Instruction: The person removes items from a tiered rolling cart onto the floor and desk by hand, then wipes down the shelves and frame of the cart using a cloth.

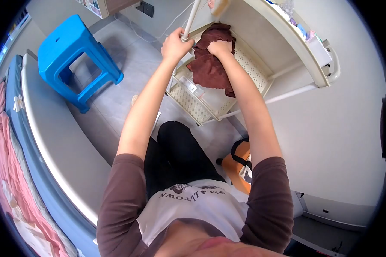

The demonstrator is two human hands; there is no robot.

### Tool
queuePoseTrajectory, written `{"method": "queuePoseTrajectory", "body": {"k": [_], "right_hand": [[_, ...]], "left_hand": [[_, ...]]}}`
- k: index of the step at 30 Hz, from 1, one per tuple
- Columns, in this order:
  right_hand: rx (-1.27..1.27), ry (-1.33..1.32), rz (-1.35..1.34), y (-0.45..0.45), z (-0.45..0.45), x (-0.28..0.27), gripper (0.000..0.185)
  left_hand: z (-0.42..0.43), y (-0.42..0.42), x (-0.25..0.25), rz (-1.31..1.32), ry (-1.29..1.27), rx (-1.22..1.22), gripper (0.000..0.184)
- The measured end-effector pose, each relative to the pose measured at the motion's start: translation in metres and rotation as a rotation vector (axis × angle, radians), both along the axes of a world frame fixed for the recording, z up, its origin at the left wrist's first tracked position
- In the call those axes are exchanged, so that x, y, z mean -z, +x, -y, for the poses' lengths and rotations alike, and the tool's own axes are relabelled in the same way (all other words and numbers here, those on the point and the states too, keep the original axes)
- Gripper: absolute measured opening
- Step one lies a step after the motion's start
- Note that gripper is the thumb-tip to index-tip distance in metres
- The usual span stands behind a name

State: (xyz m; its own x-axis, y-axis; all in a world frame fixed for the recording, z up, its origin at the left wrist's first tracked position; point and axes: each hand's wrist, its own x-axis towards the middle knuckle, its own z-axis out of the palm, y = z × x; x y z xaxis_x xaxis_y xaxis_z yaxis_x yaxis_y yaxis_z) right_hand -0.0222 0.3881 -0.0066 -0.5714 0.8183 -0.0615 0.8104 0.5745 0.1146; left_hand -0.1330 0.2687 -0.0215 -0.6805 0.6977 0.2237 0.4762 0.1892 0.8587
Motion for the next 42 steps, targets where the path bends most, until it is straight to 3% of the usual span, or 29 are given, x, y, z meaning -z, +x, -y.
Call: {"method": "queuePoseTrajectory", "body": {"k": [2, 6, 9, 10, 12, 15, 17, 20, 24, 35, 37, 42], "right_hand": [[0.018, 0.053, -0.118, 0.000, 0.001, -0.005, 0.050], [0.048, -0.007, 0.041, -0.010, -0.011, 0.001, 0.058], [0.006, 0.111, 0.002, -0.010, -0.012, 0.004, 0.049], [-0.049, 0.164, -0.164, -0.009, -0.014, 0.005, 0.056], [-0.042, 0.207, -0.198, -0.010, -0.014, 0.006, 0.054], [-0.085, 0.185, -0.258, -0.011, -0.016, 0.008, 0.054], [-0.100, 0.080, -0.279, -0.012, -0.018, 0.005, 0.056], [0.014, 0.044, -0.020, -0.009, -0.006, -0.001, 0.048], [0.088, -0.083, 0.063, -0.005, -0.003, -0.002, 0.052], [0.318, -0.211, 0.126, 0.074, 0.031, -0.025, 0.055], [0.408, -0.090, 0.070, 0.090, 0.040, -0.024, 0.058], [0.572, -0.080, 0.399, 0.100, 0.027, -0.032, 0.053]], "left_hand": [[0.000, 0.002, -0.003, -0.008, -0.012, -0.003, 0.031], [-0.011, 0.000, -0.004, -0.019, 0.075, -0.035, 0.029], [-0.021, -0.001, -0.012, 0.041, -0.005, -0.035, 0.035], [-0.025, -0.003, -0.010, 0.019, 0.038, -0.030, 0.035], [-0.028, -0.003, -0.004, -0.020, 0.116, -0.020, 0.035], [-0.018, 0.001, -0.013, 0.073, 0.029, 0.045, 0.023], [-0.020, 0.003, -0.008, 0.054, 0.137, -0.007, 0.019], [-0.035, 0.000, 0.004, 0.121, 0.145, -0.001, 0.020], [-0.043, 0.002, 0.002, 0.235, 0.075, -0.021, 0.027], [-0.038, 0.009, 0.001, 0.263, 0.125, -0.075, 0.024], [-0.038, 0.008, 0.002, 0.263, 0.126, -0.067, 0.024], [-0.039, 0.006, 0.007, 0.227, 0.133, -0.040, 0.024]]}}
